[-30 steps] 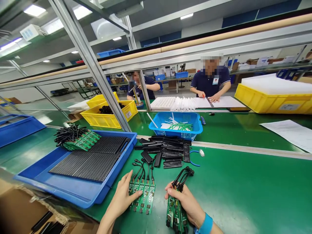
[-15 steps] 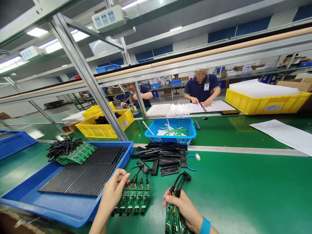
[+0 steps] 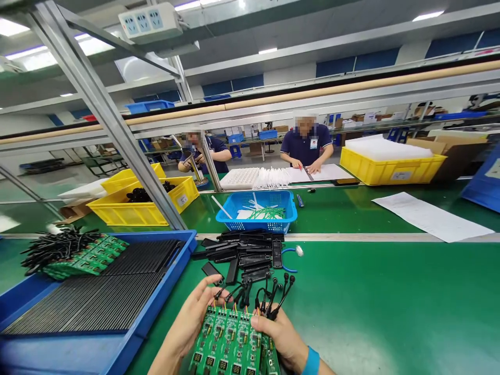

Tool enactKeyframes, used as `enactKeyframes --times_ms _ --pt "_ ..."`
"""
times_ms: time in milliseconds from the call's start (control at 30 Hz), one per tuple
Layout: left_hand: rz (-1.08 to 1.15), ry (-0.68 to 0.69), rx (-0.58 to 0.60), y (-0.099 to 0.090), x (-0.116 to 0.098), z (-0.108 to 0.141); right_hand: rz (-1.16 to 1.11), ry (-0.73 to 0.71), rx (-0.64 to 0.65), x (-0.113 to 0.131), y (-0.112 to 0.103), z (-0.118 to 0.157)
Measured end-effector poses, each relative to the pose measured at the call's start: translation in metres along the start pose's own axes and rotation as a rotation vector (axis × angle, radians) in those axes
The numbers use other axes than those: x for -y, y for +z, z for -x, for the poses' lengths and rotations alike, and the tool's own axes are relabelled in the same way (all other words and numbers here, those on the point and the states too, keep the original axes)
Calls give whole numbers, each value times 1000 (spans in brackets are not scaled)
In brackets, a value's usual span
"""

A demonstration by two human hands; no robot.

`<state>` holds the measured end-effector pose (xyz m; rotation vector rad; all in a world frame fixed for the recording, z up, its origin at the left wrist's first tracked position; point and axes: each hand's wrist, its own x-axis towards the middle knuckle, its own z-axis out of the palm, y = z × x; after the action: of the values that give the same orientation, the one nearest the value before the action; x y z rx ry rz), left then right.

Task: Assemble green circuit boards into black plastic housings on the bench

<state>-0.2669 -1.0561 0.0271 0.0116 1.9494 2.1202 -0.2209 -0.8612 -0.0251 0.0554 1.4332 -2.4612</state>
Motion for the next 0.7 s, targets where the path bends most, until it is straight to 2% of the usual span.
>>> enactKeyframes --times_ms 133,200,333,500,600,700 --pt "315 -286 61 -3 23 24 -95 60 -119 -2 -1 1" --pt "409 -373 78 3 28 34 -113 89 -128 -2 -2 2" --pt "527 -367 98 18 30 43 -120 112 -64 1 -8 3" --pt "614 -361 153 35 40 42 -209 64 10 -2 -5 -2" --pt "607 -371 94 39 50 40 -250 40 43 -5 -2 -5" --pt "413 -305 -30 31 54 42 -215 30 104 -2 -3 -7"
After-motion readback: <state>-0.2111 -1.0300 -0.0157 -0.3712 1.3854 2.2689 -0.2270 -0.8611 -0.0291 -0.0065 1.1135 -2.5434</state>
